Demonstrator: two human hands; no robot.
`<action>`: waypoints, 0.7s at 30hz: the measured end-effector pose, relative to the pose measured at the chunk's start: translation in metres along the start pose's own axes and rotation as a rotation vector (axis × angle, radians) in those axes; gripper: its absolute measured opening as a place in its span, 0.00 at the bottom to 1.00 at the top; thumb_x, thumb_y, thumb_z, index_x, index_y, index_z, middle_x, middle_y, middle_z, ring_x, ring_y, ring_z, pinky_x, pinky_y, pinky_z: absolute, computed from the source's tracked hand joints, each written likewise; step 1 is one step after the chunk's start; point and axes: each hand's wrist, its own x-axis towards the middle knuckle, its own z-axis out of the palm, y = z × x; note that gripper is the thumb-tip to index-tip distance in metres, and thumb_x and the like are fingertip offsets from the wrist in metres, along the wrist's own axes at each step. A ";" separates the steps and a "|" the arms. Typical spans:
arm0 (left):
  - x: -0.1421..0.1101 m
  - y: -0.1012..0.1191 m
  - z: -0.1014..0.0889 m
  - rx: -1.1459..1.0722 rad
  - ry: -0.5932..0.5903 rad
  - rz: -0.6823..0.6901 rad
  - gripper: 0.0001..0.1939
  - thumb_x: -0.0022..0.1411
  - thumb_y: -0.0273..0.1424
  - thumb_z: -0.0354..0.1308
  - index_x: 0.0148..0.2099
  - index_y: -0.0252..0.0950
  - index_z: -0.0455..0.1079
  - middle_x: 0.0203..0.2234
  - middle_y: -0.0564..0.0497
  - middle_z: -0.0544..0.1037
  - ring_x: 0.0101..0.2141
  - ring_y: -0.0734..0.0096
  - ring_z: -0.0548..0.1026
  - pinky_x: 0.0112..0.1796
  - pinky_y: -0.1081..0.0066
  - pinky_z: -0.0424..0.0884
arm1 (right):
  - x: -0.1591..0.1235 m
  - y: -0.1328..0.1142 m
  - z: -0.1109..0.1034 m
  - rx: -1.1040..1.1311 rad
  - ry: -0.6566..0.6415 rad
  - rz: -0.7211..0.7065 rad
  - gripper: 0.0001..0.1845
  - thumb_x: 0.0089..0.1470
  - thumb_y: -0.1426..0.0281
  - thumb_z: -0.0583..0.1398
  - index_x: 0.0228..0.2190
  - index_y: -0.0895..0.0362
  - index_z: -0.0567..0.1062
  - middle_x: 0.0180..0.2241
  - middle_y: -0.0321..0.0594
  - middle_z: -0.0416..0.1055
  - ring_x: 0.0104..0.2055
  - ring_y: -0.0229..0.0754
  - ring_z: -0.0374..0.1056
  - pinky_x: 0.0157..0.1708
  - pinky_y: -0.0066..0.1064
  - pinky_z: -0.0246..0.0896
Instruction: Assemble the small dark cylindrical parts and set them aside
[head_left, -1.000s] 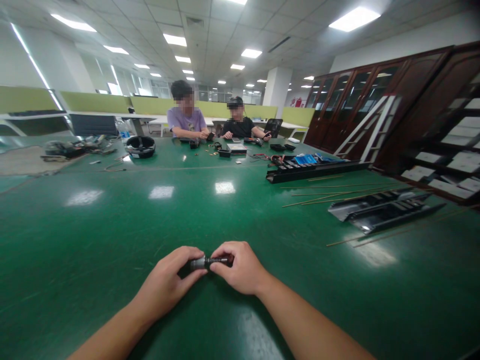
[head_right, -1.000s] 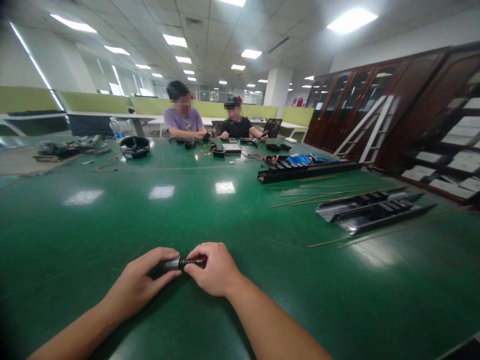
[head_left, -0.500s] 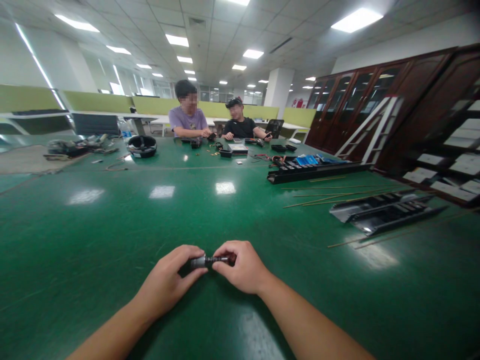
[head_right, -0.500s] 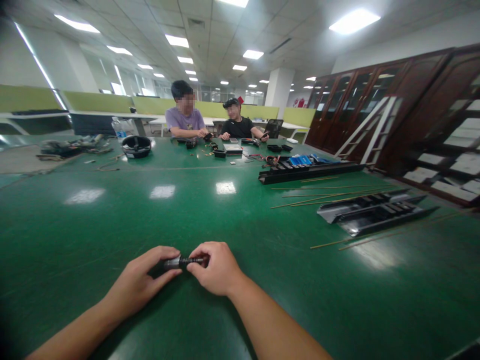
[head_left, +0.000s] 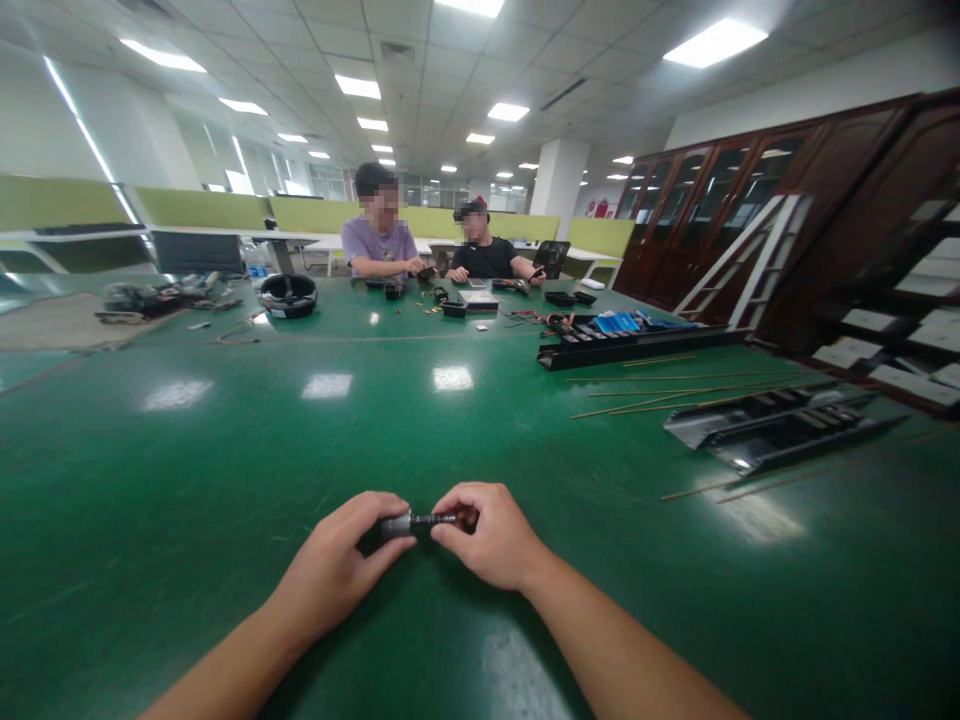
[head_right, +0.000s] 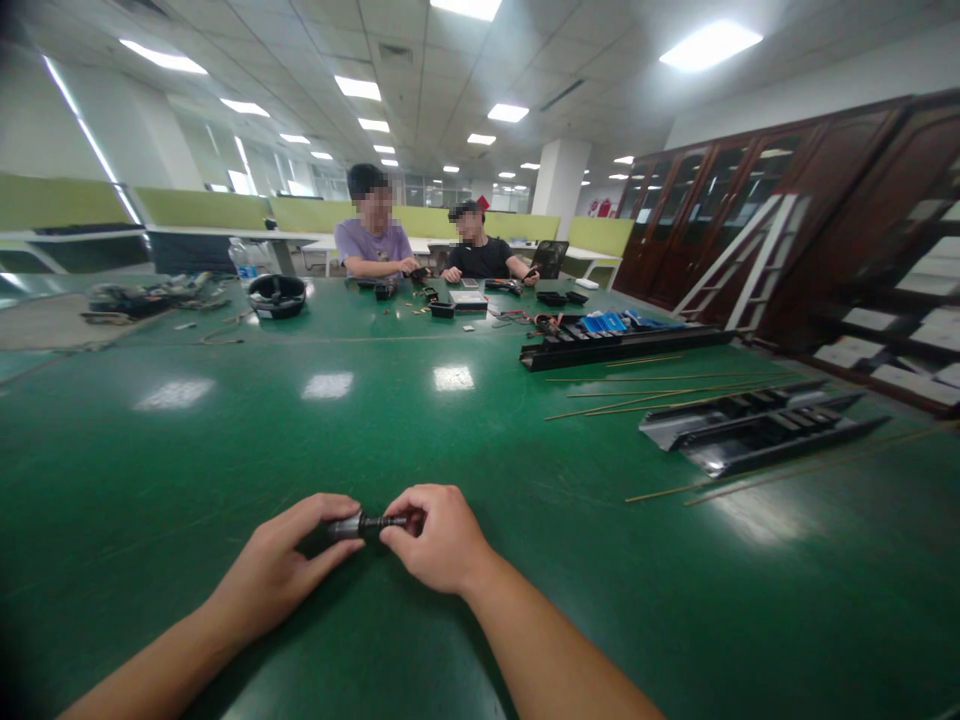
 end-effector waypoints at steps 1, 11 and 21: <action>0.000 0.000 0.000 0.000 -0.002 -0.003 0.15 0.63 0.35 0.62 0.51 0.43 0.68 0.43 0.52 0.77 0.44 0.69 0.76 0.47 0.69 0.73 | 0.000 0.001 0.000 0.001 0.001 -0.002 0.06 0.47 0.73 0.65 0.30 0.58 0.81 0.24 0.36 0.74 0.25 0.36 0.65 0.26 0.25 0.57; 0.002 -0.002 0.000 -0.004 0.008 0.018 0.14 0.63 0.35 0.62 0.50 0.42 0.68 0.43 0.51 0.77 0.45 0.68 0.76 0.48 0.68 0.73 | 0.001 0.001 -0.001 0.012 0.008 -0.008 0.05 0.46 0.71 0.67 0.29 0.58 0.81 0.24 0.35 0.73 0.25 0.35 0.66 0.26 0.25 0.57; 0.002 0.001 -0.004 0.000 0.029 0.025 0.13 0.63 0.36 0.61 0.49 0.39 0.70 0.42 0.48 0.78 0.43 0.65 0.77 0.46 0.67 0.75 | 0.001 0.002 -0.003 0.042 0.015 0.002 0.05 0.45 0.72 0.66 0.29 0.59 0.81 0.23 0.35 0.73 0.24 0.35 0.65 0.25 0.25 0.58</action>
